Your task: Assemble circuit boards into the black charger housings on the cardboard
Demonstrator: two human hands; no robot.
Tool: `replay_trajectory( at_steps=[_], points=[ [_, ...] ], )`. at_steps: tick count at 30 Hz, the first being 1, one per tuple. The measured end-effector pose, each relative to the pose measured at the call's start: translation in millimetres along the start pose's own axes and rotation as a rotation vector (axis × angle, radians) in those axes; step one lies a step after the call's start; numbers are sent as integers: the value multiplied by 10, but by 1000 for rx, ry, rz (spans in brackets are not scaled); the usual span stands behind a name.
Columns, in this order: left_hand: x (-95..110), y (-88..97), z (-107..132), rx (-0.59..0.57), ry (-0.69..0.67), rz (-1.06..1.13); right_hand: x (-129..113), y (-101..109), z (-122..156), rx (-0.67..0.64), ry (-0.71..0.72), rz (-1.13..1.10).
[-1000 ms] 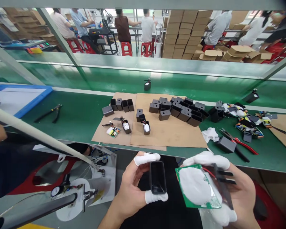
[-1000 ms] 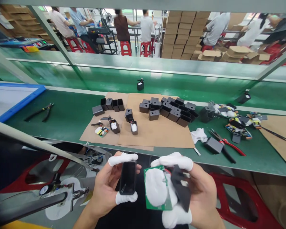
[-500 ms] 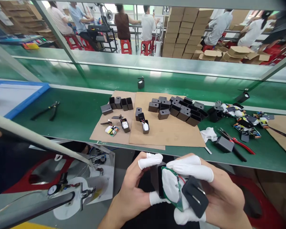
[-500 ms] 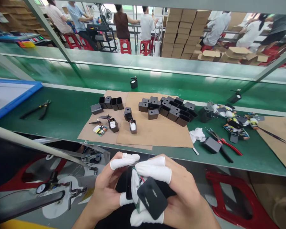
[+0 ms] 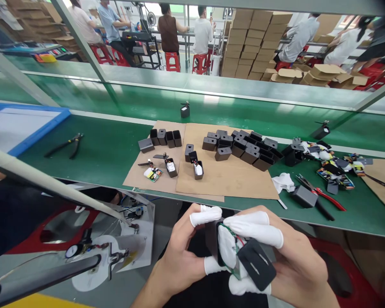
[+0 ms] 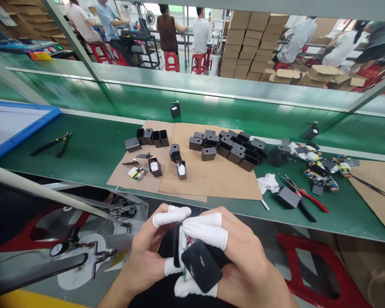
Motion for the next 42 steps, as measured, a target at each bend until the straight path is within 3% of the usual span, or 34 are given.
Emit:
replay_trajectory(
  at_steps=[26,33,42],
  points=[
    [-35,-35,10,9,27,20,1,-11,-25,-36,-13,107],
    [-109,-70,47,24,89,77,-2,-24,-67,-73,-98,140],
    [-109,-91,27,44,64,143,59,-76,-69,-103,-152,134]
  ],
)
Point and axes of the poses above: each hand's wrist, its own z-axis away from the middle knuckle, its own y-axis out of the back of the hand, x = y × z, the point moved 4 cm from there along -z, towards the middle knuckle, and after that the axes turned 5 degrees about z, right-handed, at the moved point
